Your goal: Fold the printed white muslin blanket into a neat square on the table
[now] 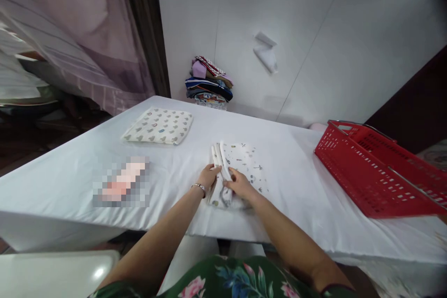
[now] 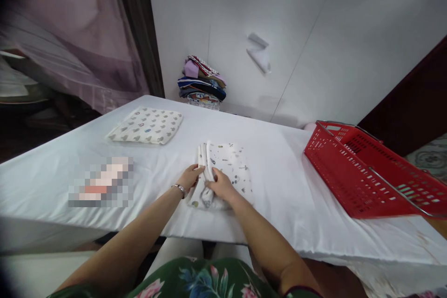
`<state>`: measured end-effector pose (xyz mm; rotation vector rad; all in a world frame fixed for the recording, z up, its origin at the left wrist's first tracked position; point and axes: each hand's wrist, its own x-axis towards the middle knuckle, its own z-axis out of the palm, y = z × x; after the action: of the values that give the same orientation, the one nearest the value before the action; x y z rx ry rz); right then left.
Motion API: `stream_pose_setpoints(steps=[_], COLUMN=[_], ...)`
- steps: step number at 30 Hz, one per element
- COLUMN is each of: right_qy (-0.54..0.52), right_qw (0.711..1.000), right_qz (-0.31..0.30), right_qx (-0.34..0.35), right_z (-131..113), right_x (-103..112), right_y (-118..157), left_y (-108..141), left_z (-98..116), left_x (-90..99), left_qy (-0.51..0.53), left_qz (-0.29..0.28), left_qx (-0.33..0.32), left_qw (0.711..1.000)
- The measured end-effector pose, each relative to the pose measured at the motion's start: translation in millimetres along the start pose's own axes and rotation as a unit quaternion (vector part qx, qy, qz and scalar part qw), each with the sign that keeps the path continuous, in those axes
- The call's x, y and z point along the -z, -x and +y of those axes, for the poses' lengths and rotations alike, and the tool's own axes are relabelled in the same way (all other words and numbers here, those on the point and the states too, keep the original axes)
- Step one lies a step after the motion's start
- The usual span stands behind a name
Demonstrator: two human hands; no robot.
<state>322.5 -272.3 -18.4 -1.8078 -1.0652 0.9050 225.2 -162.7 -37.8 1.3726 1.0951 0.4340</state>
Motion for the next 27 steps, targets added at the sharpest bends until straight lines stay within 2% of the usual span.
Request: stream_pose_setpoints(steps=[2,5,7,9,12,15,18,22,27], right_qy=[-0.144,-0.26,-0.269,-0.222,-0.163,-0.129,-0.031,0.146,0.273], right_qw=[0.989,0.96,0.948,0.955,0.95,0.919,0.906,0.906,0.894], right_qz=[0.013,0.1,0.166,0.196,0.255,0.332,0.385,0.372,0.31], right_qx=[-0.015,0.018,0.044,0.038,-0.08,-0.17,-0.171,-0.138,-0.174], right_z=[1,4,15,38,87,131,152,146,129], right_x=[21,75,120,160,197,208,209,209,208], right_y=[4,18,32,48,78,107,124,119,89], left_y=[-2,-7,-11,-14,-17,-18,-16,-13,-20], left_z=[-1,-6,-10,-14,-17,-12,1,16,17], left_x=[4.1,14.6,24.3,35.4,52.1,63.6,66.4,60.2,52.3], left_qy=[0.016,0.005,-0.027,-0.073,-0.144,-0.228,-0.336,-0.433,-0.45], left_qz=[0.004,0.022,0.044,0.066,0.077,0.062,0.061,0.075,0.105], left_qx=[0.002,-0.015,-0.034,-0.046,-0.059,-0.076,-0.094,-0.104,-0.161], left_qw=[1.0,1.0,0.998,0.994,0.985,0.969,0.935,0.892,0.872])
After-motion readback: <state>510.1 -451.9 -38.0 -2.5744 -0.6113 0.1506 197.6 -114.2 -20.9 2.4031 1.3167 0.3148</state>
